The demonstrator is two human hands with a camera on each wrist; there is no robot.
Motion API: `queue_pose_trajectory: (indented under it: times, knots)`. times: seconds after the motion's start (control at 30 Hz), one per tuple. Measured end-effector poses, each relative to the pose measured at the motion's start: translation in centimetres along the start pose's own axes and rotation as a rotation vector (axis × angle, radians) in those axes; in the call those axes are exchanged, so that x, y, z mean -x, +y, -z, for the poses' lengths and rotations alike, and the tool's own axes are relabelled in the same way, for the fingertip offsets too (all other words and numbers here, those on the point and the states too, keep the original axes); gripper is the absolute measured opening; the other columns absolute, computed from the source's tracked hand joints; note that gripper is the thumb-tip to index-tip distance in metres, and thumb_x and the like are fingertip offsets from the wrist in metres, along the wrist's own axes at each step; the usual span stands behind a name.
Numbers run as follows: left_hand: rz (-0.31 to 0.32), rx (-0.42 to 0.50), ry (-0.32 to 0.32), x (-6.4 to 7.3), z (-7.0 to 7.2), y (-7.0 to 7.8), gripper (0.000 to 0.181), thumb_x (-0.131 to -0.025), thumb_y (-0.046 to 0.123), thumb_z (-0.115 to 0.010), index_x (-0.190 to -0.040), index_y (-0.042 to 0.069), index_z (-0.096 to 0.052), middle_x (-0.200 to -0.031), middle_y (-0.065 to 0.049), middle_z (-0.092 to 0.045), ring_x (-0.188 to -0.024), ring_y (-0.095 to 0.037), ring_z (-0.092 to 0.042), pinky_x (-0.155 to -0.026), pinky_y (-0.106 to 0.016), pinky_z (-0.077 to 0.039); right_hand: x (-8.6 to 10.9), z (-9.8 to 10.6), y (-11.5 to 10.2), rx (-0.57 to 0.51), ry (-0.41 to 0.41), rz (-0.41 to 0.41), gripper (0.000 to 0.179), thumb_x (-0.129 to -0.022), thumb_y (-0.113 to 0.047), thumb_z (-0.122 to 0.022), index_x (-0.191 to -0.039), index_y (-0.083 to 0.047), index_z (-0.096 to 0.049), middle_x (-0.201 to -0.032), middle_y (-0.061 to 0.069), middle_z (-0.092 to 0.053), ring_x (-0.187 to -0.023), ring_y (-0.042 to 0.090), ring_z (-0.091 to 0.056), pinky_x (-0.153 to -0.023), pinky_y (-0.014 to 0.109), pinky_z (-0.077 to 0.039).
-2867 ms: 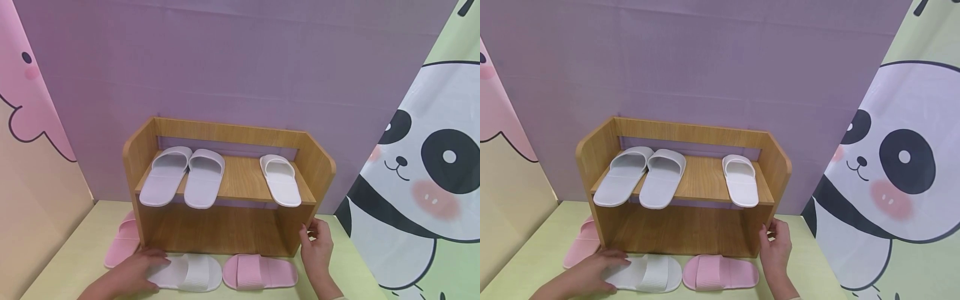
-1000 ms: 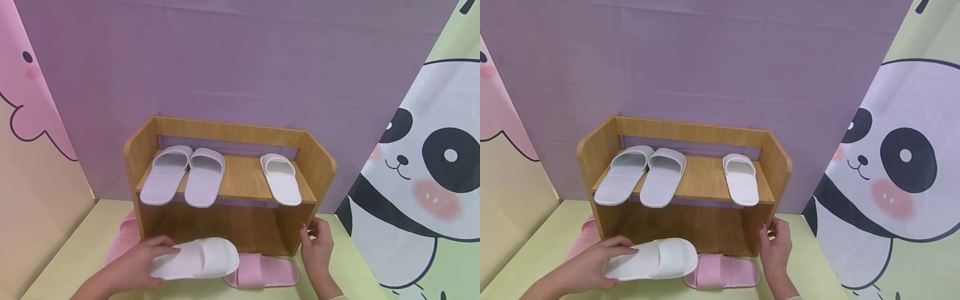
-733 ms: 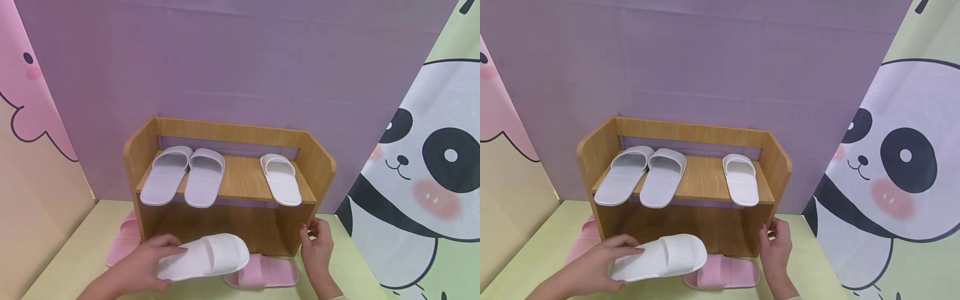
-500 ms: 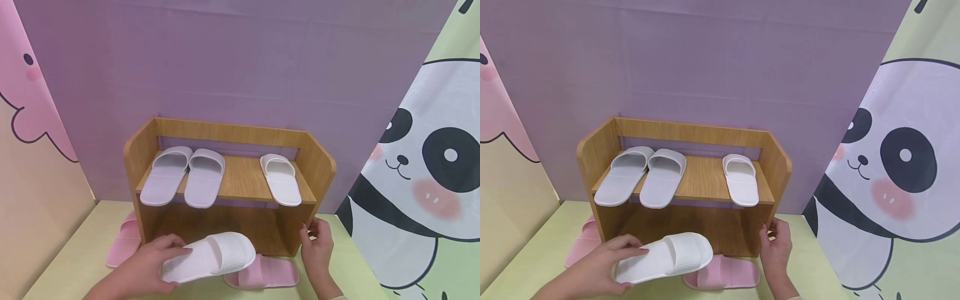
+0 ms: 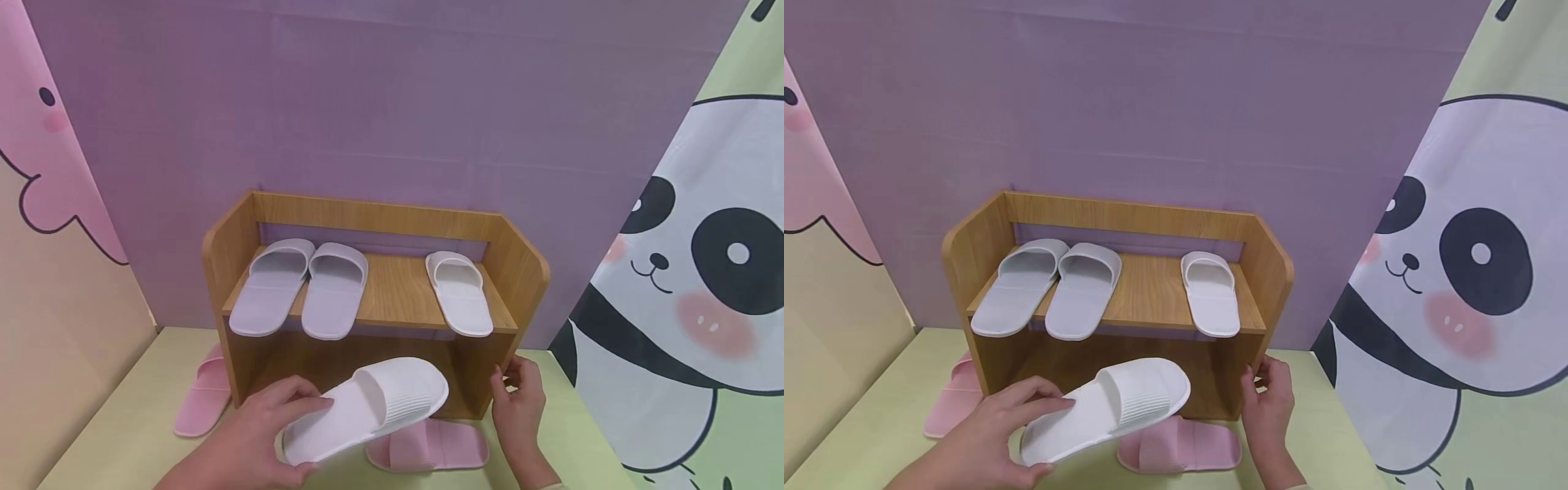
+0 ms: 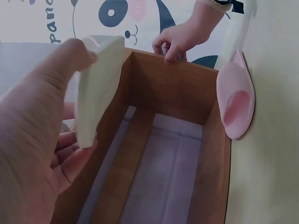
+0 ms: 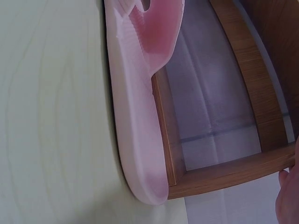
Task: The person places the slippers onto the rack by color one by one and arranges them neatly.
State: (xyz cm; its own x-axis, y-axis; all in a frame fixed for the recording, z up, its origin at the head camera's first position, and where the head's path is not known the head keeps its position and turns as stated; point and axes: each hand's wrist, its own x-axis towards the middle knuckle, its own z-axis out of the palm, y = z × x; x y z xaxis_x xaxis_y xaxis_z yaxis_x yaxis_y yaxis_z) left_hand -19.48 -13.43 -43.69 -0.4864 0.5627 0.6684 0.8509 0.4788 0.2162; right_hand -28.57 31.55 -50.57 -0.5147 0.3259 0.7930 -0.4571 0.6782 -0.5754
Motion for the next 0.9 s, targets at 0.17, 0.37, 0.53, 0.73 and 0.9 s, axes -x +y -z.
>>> queue_pose_trajectory:
  times: [0.17, 0.37, 0.53, 0.73, 0.9]
  knots:
    - [-0.054, 0.011, 0.052, -0.8, 0.0, 0.4, 0.083, -0.062, 0.029, -0.103, -0.139, 0.021, -0.074, -0.131, 0.009, -0.062, -0.114, -0.010, -0.064, -0.097, -0.016, -0.051, 0.0, 0.0, -0.1, -0.003, 0.001, 0.014, 0.022, -0.094, 0.015, -0.073, -0.114, 0.006, -0.068, -0.102, 0.014, -0.069, -0.086, 0.003, -0.061, -0.071, 0.012, -0.050]
    - [-0.111, 0.000, 0.143, -2.3, 0.3, 1.4, 0.086, -0.065, 0.036, -0.103, -0.142, 0.017, -0.071, -0.128, 0.005, -0.063, -0.109, -0.011, -0.065, -0.095, -0.020, -0.054, 0.0, 0.0, -0.1, 0.006, 0.001, 0.008, 0.023, -0.094, 0.014, -0.073, -0.115, 0.007, -0.067, -0.104, 0.014, -0.069, -0.087, -0.001, -0.060, -0.071, 0.014, -0.051]
    - [-0.086, -0.037, 0.213, -3.8, 0.5, 2.6, 0.082, -0.066, 0.038, -0.101, -0.138, 0.014, -0.073, -0.125, 0.004, -0.063, -0.106, -0.011, -0.065, -0.089, -0.020, -0.057, 0.1, -0.1, 0.0, 0.005, 0.007, 0.005, 0.023, -0.093, 0.015, -0.072, -0.114, 0.006, -0.068, -0.103, 0.014, -0.069, -0.087, -0.002, -0.060, -0.071, 0.013, -0.050]
    - [0.030, -0.049, 0.267, -5.5, 0.7, 4.1, 0.077, -0.065, 0.036, -0.101, -0.134, 0.013, -0.075, -0.121, 0.003, -0.064, -0.100, -0.010, -0.064, -0.079, -0.022, -0.059, 0.0, -0.2, 0.0, 0.010, 0.010, -0.002, 0.023, -0.092, 0.015, -0.070, -0.113, 0.007, -0.067, -0.102, 0.014, -0.068, -0.087, -0.003, -0.060, -0.073, 0.007, -0.046]
    - [0.131, -0.084, 0.293, -7.0, 0.9, 5.1, 0.071, -0.068, 0.038, -0.100, -0.131, 0.014, -0.077, -0.117, 0.004, -0.064, -0.095, -0.011, -0.065, -0.074, -0.027, -0.061, 0.1, -0.2, 0.2, 0.015, 0.009, -0.013, 0.022, -0.093, 0.014, -0.070, -0.113, 0.006, -0.067, -0.103, 0.014, -0.068, -0.087, -0.002, -0.060, -0.072, 0.012, -0.049]
